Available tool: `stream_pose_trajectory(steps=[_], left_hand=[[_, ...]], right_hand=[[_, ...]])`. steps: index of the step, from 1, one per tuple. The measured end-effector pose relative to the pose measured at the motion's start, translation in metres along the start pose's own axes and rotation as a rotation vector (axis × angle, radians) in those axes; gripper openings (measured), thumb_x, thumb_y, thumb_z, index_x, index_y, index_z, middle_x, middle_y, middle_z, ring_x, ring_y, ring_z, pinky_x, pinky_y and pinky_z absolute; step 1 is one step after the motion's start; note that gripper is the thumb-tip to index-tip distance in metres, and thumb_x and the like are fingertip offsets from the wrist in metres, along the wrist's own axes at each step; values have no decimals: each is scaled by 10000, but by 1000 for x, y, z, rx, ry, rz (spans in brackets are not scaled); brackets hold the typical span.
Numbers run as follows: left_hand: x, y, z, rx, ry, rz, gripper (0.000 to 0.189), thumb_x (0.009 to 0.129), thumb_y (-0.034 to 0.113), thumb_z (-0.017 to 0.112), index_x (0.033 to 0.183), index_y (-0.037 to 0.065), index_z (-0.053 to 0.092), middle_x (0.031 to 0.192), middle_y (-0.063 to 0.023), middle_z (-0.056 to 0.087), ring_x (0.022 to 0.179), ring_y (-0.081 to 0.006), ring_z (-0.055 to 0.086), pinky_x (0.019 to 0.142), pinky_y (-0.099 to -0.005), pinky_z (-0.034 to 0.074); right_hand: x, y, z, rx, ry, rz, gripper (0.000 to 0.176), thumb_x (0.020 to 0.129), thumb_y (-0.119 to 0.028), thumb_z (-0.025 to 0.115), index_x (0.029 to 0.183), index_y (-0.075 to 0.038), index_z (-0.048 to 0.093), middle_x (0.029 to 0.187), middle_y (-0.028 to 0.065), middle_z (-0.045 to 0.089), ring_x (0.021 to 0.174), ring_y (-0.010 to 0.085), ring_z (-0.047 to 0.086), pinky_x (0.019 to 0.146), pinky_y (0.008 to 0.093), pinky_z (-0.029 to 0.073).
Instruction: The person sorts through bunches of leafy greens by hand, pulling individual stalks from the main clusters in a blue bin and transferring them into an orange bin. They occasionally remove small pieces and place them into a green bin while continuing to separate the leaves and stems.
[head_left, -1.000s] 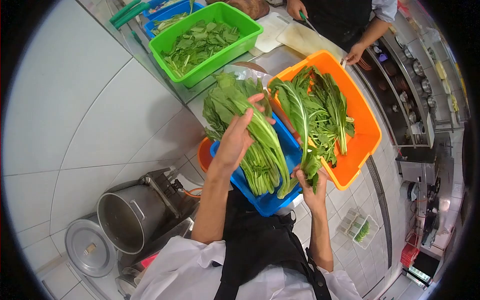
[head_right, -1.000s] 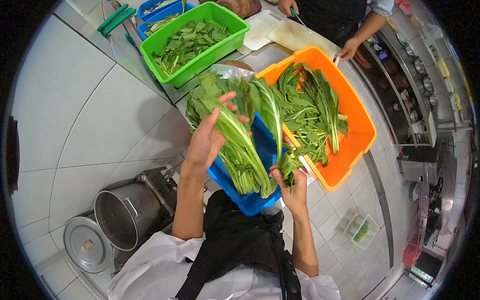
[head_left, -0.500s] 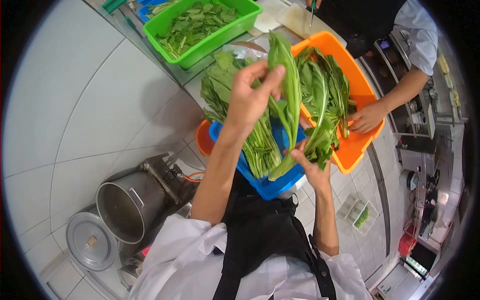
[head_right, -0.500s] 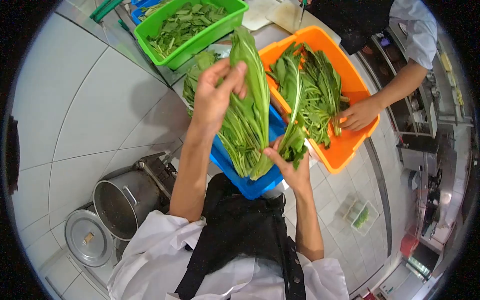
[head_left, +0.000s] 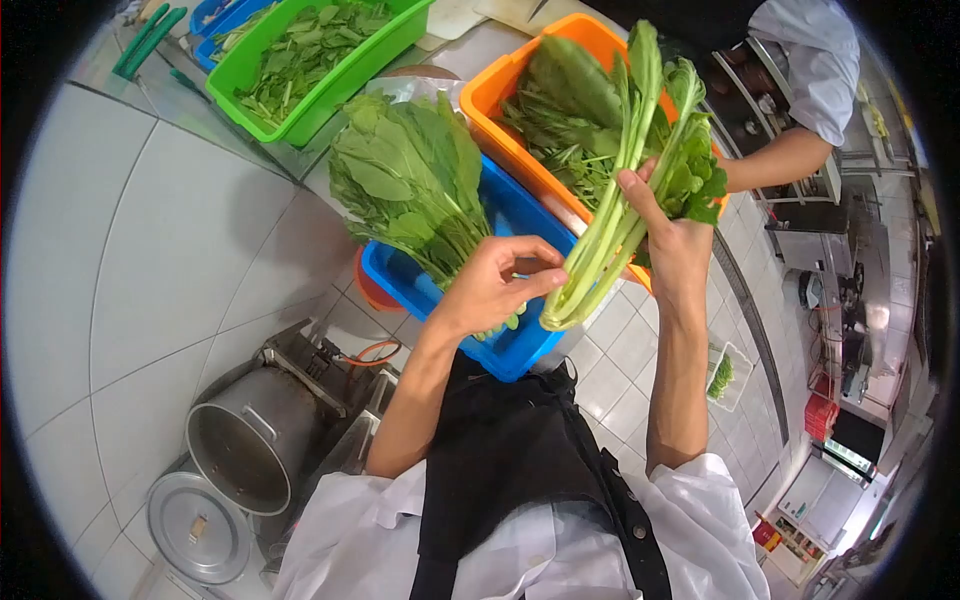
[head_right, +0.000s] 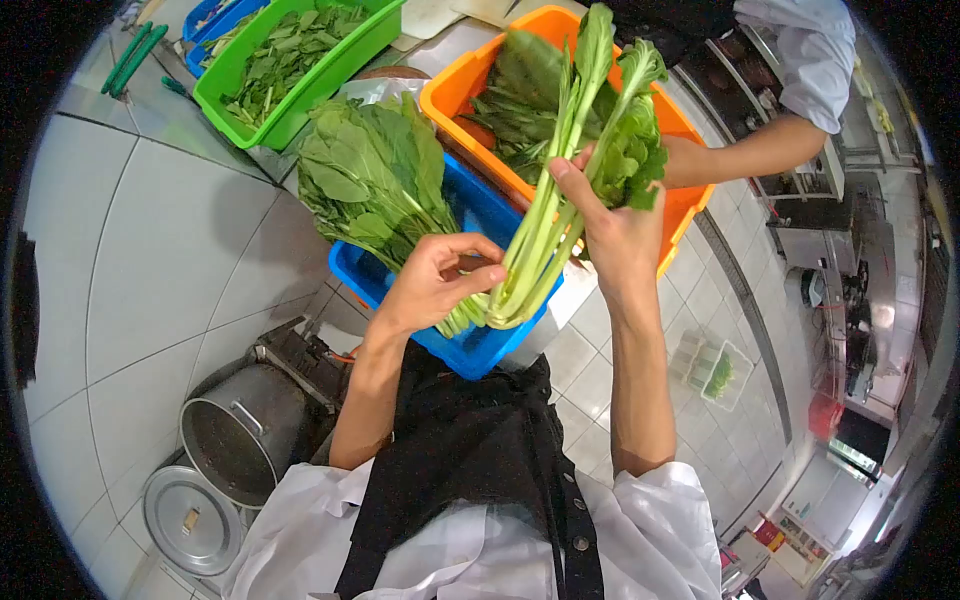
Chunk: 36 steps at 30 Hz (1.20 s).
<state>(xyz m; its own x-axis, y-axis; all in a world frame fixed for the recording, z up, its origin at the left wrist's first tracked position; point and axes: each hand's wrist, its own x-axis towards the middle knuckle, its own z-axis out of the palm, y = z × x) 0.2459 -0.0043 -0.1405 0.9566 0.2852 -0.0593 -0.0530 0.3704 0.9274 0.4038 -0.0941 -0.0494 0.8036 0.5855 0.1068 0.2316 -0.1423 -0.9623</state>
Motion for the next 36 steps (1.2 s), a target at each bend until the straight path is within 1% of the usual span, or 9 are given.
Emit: stream_pose_trajectory(steps=[8,11,14,15,18,23,26,29,36], left_hand=[[-2,11,14,-59,32,66,208,934,110,610,1097,-3,546,944,-16,597,834,-66,553,746,-248,501],[8,17,35,-4,47,114,291,948,116,574,1190,-3,464,963,-89,602,850,-151,606,753,-307,510],[19,6,52,250,42,243,426,974,185,529,1313,-19,370,1090,-159,561,989,-271,581,883,-378,458],[19,12,53,309,-44,54,462,969,206,544,1328,-22,364,1121,-176,556,1025,-289,570,889,-375,459],[17,1,53,416,-106,201,494,956,210,570,1337,-26,362,1112,-171,557,1008,-284,577,876,-366,472],[6,-7,25,297,97,40,508,930,183,618,1353,30,383,1124,-127,570,963,-209,594,836,-343,497],[-4,-10,0,321,175,12,490,936,168,613,1358,47,395,1135,-106,575,978,-193,595,835,-339,498],[-24,-13,-25,207,318,11,466,929,181,622,1327,41,425,1107,-94,585,957,-186,601,806,-318,504],[-95,-10,-77,157,594,-26,364,945,115,568,1284,20,473,1064,-101,623,902,-175,631,786,-303,510]], right_hand=[[0,-3,5,106,-75,130,176,885,-133,691,996,-36,595,824,5,616,699,60,564,576,214,449],[1,-10,8,121,-162,147,305,861,-155,725,1102,-27,590,910,37,627,798,90,574,681,248,480],[4,-4,4,-188,-328,-39,492,766,-136,797,1177,8,568,1004,79,628,923,141,569,845,305,466],[7,-3,1,-182,-341,-44,492,766,-136,797,1177,8,568,1004,79,628,923,141,569,845,305,466],[26,-5,-20,-402,-430,-102,494,748,-79,761,1183,28,554,1003,117,658,923,160,608,831,302,474],[57,-19,-32,-618,-363,-325,491,751,-72,737,1191,25,541,994,199,656,932,291,649,836,347,483],[85,32,-34,-860,-499,-481,521,760,-109,736,1234,-26,535,1015,235,630,897,378,614,777,406,484],[86,57,-24,-1276,-748,-100,640,733,-35,668,1330,-83,443,983,228,645,950,403,614,780,491,486],[72,76,-33,-1332,-739,-159,775,675,-63,718,1378,-138,402,866,193,669,858,387,641,714,483,510]])
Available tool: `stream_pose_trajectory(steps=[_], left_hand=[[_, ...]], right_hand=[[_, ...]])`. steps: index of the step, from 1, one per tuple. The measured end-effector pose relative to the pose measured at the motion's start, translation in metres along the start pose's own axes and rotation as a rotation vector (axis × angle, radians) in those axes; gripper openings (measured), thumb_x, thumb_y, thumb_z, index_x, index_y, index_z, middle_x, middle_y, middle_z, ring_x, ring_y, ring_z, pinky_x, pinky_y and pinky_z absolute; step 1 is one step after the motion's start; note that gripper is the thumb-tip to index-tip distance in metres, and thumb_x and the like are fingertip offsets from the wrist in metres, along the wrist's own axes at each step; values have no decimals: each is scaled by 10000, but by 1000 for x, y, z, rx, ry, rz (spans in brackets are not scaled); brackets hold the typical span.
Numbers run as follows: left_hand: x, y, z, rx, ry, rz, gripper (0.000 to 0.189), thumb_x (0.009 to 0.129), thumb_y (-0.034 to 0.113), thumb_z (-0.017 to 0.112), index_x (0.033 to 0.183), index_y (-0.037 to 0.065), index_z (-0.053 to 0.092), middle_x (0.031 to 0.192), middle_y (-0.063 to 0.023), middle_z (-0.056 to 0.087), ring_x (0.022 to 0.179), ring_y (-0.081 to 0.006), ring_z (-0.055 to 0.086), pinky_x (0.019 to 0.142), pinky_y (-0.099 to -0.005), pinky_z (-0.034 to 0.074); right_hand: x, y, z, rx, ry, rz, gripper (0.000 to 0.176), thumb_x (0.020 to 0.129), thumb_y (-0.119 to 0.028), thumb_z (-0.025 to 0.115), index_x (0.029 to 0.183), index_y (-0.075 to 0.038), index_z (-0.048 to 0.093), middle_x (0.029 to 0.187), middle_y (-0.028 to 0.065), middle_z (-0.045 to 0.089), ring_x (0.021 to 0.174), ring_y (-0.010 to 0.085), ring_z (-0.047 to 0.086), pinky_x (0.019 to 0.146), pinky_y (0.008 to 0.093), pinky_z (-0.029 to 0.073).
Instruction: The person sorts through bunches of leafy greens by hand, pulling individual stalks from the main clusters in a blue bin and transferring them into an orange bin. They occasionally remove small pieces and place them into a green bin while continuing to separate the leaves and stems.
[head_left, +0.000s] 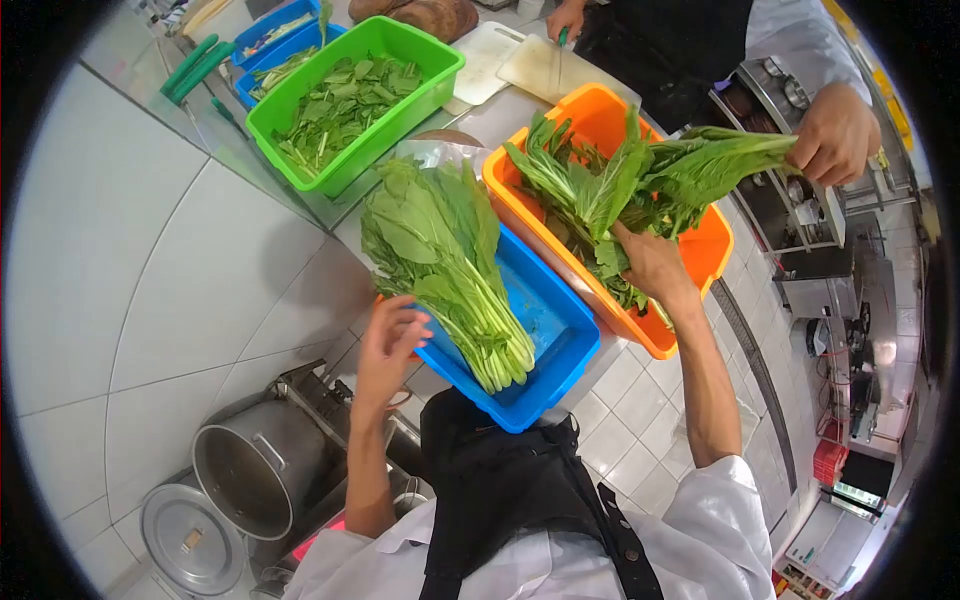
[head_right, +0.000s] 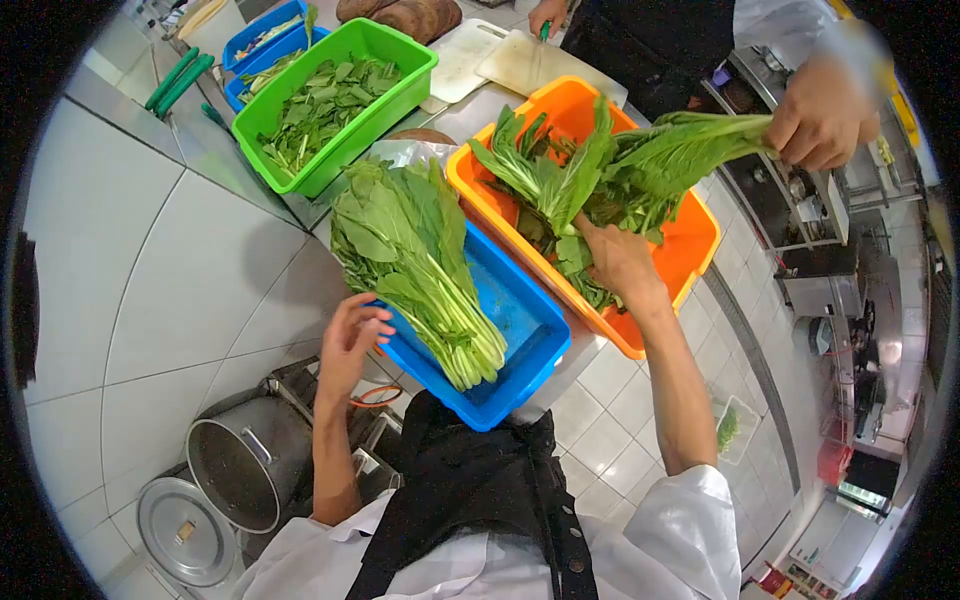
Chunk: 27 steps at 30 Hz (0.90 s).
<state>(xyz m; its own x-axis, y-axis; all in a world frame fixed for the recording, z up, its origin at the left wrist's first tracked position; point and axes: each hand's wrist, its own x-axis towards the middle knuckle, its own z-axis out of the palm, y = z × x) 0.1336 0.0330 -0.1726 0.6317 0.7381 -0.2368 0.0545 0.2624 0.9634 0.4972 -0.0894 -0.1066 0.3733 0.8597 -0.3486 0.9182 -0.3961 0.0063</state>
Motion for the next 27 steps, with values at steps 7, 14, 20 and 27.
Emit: stream_pose_trajectory(steps=[7,14,20,27], left_hand=[[1,-3,-23,33,188,55,320,952,122,552,1249,12,508,1023,-104,643,855,-170,635,757,-298,512],[-6,13,-32,61,413,121,236,911,49,592,1142,7,574,917,-50,612,841,-118,602,753,-256,506],[16,63,31,97,25,278,627,877,104,653,1428,116,354,1303,-105,407,1086,-196,541,825,-318,510],[41,77,10,517,406,460,714,862,157,676,1463,102,296,1390,-148,354,1246,-270,426,939,-413,440]], right_hand=[[-3,58,56,-51,-161,-3,695,726,-32,685,1372,-119,444,941,185,669,856,357,655,694,460,535],[-23,-13,-21,934,68,247,435,891,-215,672,1238,2,524,813,128,635,690,205,609,629,358,473],[20,-136,-43,899,-188,-523,417,869,-262,702,1186,-67,516,1034,114,589,1006,237,555,895,353,431],[156,-217,-98,947,-297,-551,123,892,-71,567,956,-18,658,726,38,592,623,104,539,548,260,436]])
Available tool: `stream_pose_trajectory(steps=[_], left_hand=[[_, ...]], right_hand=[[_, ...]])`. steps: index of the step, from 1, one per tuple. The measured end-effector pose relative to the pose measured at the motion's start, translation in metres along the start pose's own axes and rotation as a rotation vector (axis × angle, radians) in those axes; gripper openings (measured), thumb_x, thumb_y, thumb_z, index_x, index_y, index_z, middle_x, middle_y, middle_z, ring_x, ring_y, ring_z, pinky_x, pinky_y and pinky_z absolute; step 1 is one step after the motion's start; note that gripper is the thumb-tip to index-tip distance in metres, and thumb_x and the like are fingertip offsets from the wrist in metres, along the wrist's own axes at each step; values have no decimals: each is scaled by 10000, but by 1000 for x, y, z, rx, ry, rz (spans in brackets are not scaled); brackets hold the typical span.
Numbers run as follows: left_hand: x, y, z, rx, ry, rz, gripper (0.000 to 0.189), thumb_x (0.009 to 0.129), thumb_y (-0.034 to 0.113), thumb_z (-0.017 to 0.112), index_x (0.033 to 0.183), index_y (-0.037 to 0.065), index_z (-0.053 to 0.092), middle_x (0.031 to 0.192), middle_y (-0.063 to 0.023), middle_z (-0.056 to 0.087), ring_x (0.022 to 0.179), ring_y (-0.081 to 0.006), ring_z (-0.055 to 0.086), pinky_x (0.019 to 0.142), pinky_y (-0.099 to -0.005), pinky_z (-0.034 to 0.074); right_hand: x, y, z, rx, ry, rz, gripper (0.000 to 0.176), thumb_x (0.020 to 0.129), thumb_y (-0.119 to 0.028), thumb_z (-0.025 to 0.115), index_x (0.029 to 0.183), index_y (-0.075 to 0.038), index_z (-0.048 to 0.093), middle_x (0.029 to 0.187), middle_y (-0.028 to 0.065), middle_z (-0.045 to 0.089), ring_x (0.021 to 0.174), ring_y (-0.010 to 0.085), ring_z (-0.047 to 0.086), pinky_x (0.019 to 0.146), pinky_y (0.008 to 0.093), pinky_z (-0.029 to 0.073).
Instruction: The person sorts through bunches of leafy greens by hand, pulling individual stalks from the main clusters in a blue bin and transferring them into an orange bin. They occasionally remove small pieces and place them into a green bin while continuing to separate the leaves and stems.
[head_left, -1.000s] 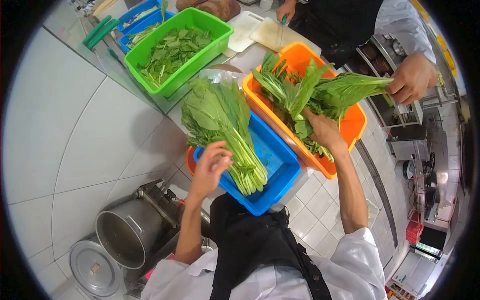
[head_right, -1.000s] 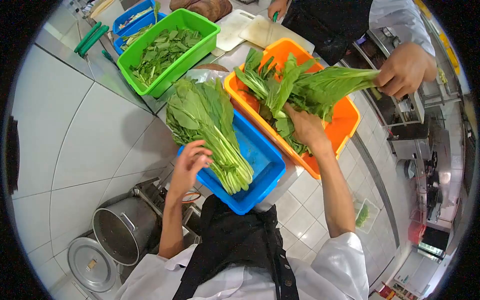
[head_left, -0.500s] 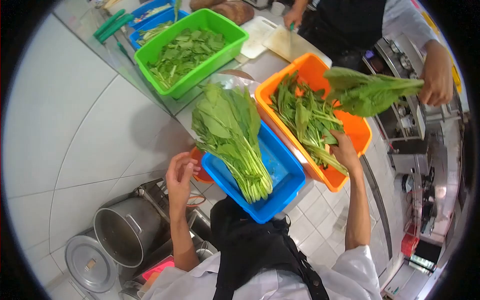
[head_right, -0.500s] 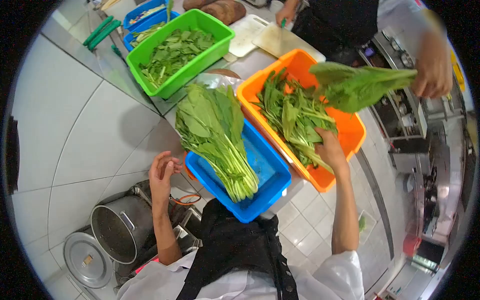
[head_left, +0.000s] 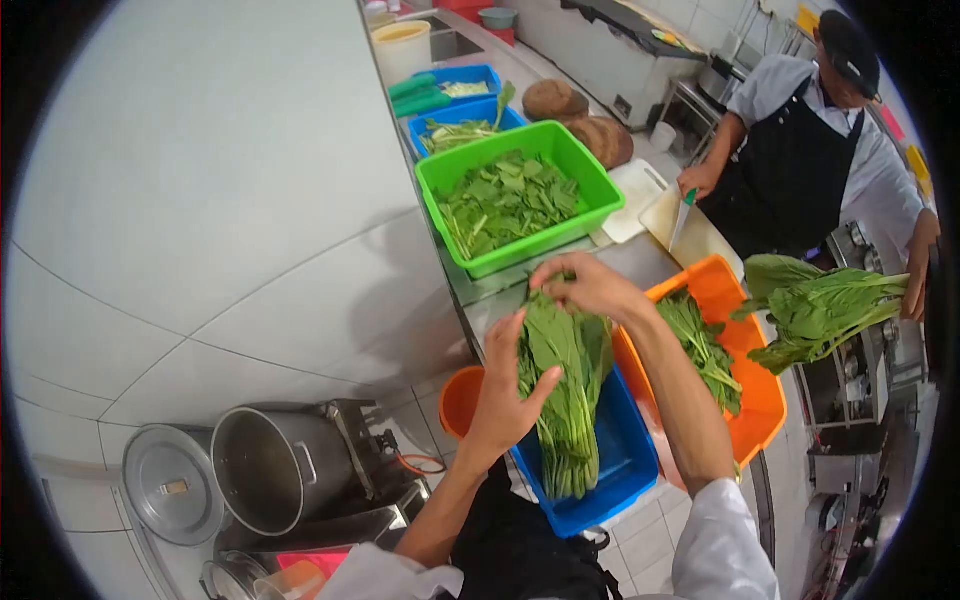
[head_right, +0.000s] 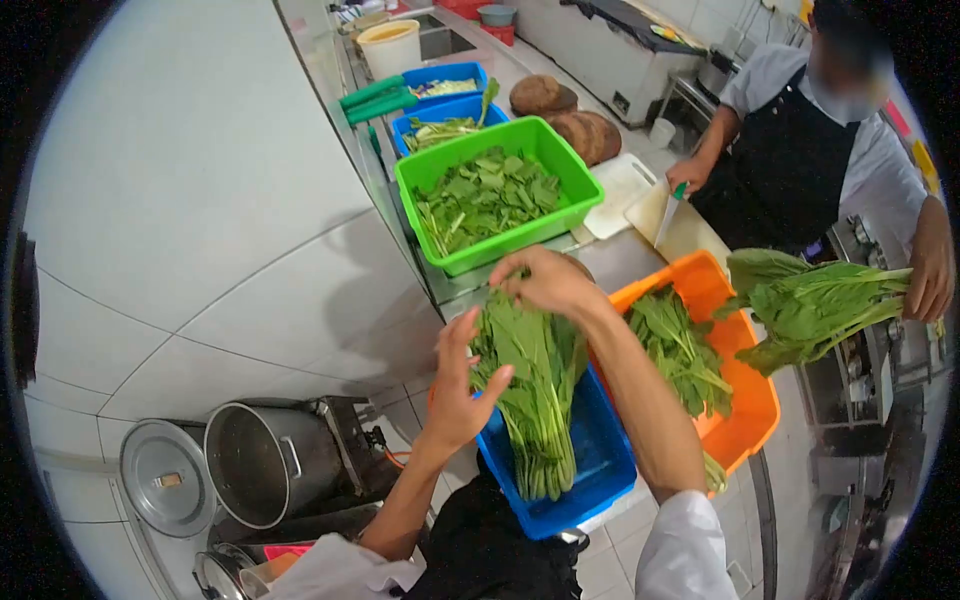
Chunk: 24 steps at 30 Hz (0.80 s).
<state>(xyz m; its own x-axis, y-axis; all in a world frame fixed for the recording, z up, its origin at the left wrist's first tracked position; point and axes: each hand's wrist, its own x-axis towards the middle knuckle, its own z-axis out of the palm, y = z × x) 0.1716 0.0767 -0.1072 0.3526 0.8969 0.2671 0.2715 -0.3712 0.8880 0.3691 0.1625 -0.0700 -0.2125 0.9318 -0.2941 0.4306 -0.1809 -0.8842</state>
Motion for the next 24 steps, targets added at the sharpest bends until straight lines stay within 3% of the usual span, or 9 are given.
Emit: stream_pose_trajectory(steps=[4,7,10,13,15,19,21,23,24], left_hand=[[-30,-26,-38,-165,127,-242,661,876,138,666,1441,102,326,1357,-138,399,1207,-263,484,920,-398,459],[-69,-56,-55,-59,165,-395,608,876,135,667,1401,72,365,1342,-149,407,1133,-245,535,846,-356,512],[-107,-62,-68,-215,225,-604,601,873,102,666,1395,75,368,1335,-146,413,1132,-221,534,789,-315,530],[-145,-80,-66,-256,214,-697,492,893,95,645,1332,55,427,1250,-121,492,1052,-198,577,780,-278,528],[-164,-98,-58,-281,179,-749,429,902,99,639,1291,40,465,1206,-112,528,1023,-192,590,798,-279,525],[-143,-77,-37,-372,10,-657,224,932,120,615,1109,-11,573,1060,-92,608,996,-133,593,838,-286,510],[-114,-52,-26,-459,-119,-662,203,939,115,602,1089,-20,575,1050,-89,611,985,-139,600,840,-299,512],[-101,-56,-5,-545,-307,-617,254,922,135,629,1107,-22,557,1065,-114,597,1001,-191,606,823,-306,516],[-96,-53,10,-543,-324,-621,254,922,135,629,1107,-22,557,1065,-114,597,1001,-191,606,823,-306,516]], right_hand=[[148,-14,-45,290,291,-28,128,842,-49,606,912,35,672,695,65,628,590,125,556,555,288,449],[191,-81,-58,892,564,-151,568,914,-270,628,1378,-43,392,1325,187,461,1108,322,528,831,448,512],[211,-79,-69,1012,597,-132,699,936,-303,602,1469,-122,188,1473,176,233,1276,423,349,917,533,474],[175,-31,-46,737,628,-231,567,953,-281,576,1414,-75,317,1388,167,380,1202,344,467,896,459,497],[107,2,-23,661,577,-300,377,960,-202,564,1284,-32,478,1139,140,578,985,228,605,795,342,535],[-52,96,56,358,774,-232,120,957,-109,552,1025,-16,584,799,32,609,684,106,543,613,245,444],[-122,141,110,103,886,38,118,949,-120,567,963,-4,583,776,28,597,656,98,510,607,240,431],[-163,168,152,-452,904,-26,282,929,-230,608,1052,20,563,829,146,633,714,312,606,669,387,489],[-170,182,168,-448,912,-12,282,929,-230,608,1052,20,563,829,146,633,714,312,606,669,387,489]])
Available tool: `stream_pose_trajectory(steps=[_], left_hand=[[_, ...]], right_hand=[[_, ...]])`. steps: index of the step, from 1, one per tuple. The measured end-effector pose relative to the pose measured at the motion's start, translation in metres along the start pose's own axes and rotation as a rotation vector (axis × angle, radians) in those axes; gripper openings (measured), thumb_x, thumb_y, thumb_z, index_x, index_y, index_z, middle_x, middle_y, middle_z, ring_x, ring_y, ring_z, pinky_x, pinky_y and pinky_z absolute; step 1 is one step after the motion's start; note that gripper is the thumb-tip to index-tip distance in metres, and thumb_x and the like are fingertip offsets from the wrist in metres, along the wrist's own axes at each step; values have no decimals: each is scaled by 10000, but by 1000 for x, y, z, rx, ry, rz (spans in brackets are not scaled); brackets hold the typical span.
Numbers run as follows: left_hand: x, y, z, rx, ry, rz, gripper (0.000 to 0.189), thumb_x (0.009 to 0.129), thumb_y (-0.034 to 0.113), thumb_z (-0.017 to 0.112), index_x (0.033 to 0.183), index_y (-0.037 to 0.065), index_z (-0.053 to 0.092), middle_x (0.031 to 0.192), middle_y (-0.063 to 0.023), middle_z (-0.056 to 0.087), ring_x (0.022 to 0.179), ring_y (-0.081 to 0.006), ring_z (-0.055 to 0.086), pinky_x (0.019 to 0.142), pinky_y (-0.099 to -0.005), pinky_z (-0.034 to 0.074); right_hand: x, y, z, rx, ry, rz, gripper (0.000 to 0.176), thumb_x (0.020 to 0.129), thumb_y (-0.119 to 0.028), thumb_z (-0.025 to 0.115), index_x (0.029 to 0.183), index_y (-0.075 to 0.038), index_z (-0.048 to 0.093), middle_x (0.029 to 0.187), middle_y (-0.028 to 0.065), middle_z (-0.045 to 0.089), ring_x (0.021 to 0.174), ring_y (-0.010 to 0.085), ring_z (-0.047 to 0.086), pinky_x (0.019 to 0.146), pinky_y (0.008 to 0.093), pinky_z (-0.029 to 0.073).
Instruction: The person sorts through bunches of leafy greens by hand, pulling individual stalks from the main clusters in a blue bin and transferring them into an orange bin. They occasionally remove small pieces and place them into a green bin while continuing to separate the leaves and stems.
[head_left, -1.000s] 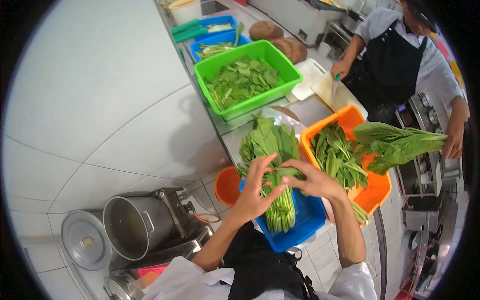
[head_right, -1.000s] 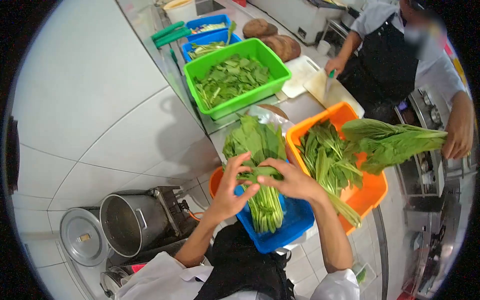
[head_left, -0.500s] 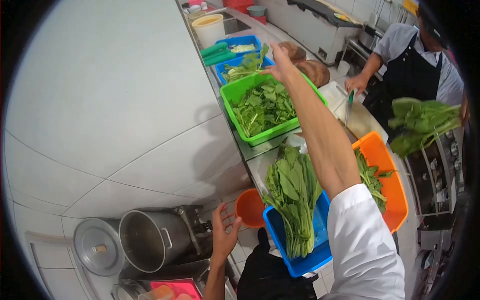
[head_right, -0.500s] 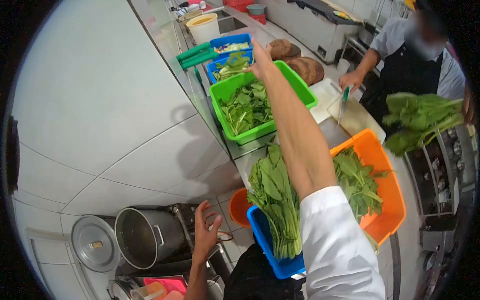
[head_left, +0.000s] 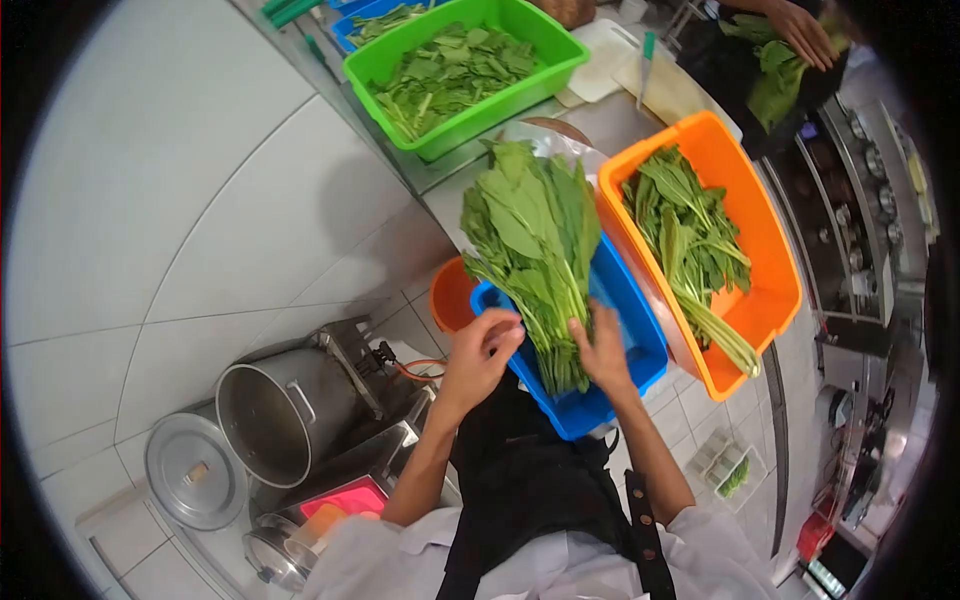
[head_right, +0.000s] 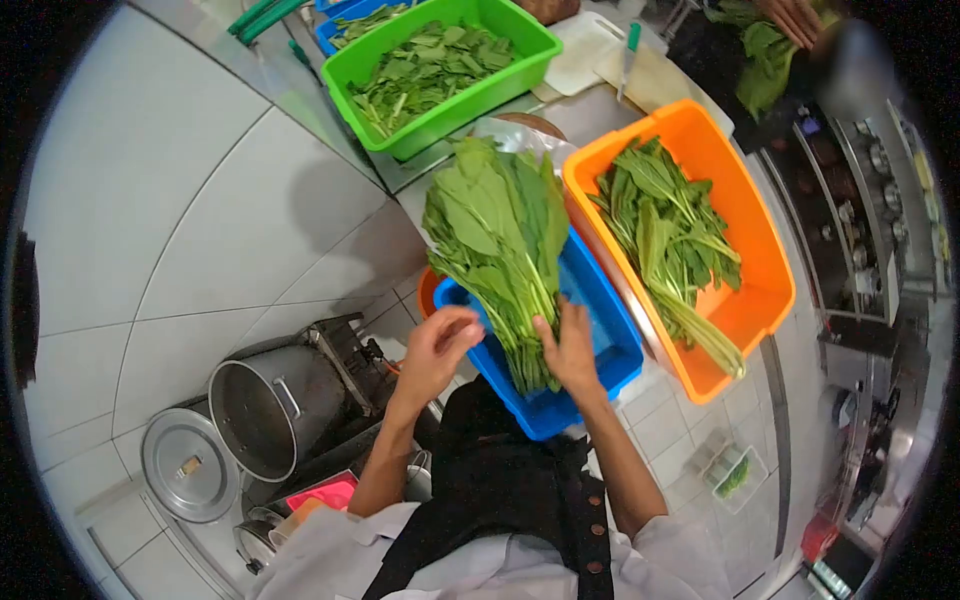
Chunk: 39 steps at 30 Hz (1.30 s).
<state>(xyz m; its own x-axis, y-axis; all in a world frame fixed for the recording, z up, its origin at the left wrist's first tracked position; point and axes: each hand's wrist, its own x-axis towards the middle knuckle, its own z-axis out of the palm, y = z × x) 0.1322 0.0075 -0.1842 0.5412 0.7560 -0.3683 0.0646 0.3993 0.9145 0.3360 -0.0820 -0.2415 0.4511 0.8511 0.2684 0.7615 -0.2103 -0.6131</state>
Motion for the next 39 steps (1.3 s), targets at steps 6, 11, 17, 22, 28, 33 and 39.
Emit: stream_pose_trajectory(steps=[6,11,17,22,28,33,39], left_hand=[[37,-25,49,710,108,349,471,902,143,644,1213,-3,322,1119,-226,531,957,-255,609,761,-336,512],[28,-6,51,299,185,15,542,841,82,665,1212,-9,280,1037,-236,537,933,-316,592,844,-414,471],[26,-28,50,476,211,67,673,897,161,646,1359,4,183,1128,-249,524,1035,-291,586,840,-434,493],[27,-19,67,-21,178,-182,709,911,172,627,1383,15,120,1206,-263,503,1131,-322,547,903,-396,486],[21,-44,75,-46,237,-115,736,886,118,637,1358,-32,93,1185,-260,507,1112,-295,560,923,-355,461],[25,-56,73,181,219,81,756,863,204,670,1355,-136,207,1223,-341,491,1146,-367,537,970,-401,434],[-5,14,69,704,200,52,650,864,287,695,1307,-108,433,1210,-285,539,1096,-345,567,916,-428,470]], right_hand=[[-5,-20,-28,292,-425,428,440,883,-307,672,1112,36,521,910,245,666,874,404,651,764,441,493],[-4,-23,-56,354,-362,413,545,822,-330,741,1167,28,517,964,248,669,933,362,663,817,413,496],[7,-36,-84,346,-412,366,553,806,-266,766,1209,27,527,1008,182,660,933,259,642,845,344,485],[20,-34,-92,379,-524,413,514,867,-301,693,1206,43,517,1050,263,649,1016,363,637,885,399,473],[17,-34,-99,-33,-560,337,482,858,-271,688,1159,66,522,1012,297,637,967,431,620,826,451,478],[25,-15,-103,-8,-446,209,355,820,-158,673,1059,75,553,904,303,630,877,453,614,783,473,470],[43,-34,-133,230,-586,450,300,895,-161,629,1101,42,548,717,87,615,588,138,596,541,293,470]])
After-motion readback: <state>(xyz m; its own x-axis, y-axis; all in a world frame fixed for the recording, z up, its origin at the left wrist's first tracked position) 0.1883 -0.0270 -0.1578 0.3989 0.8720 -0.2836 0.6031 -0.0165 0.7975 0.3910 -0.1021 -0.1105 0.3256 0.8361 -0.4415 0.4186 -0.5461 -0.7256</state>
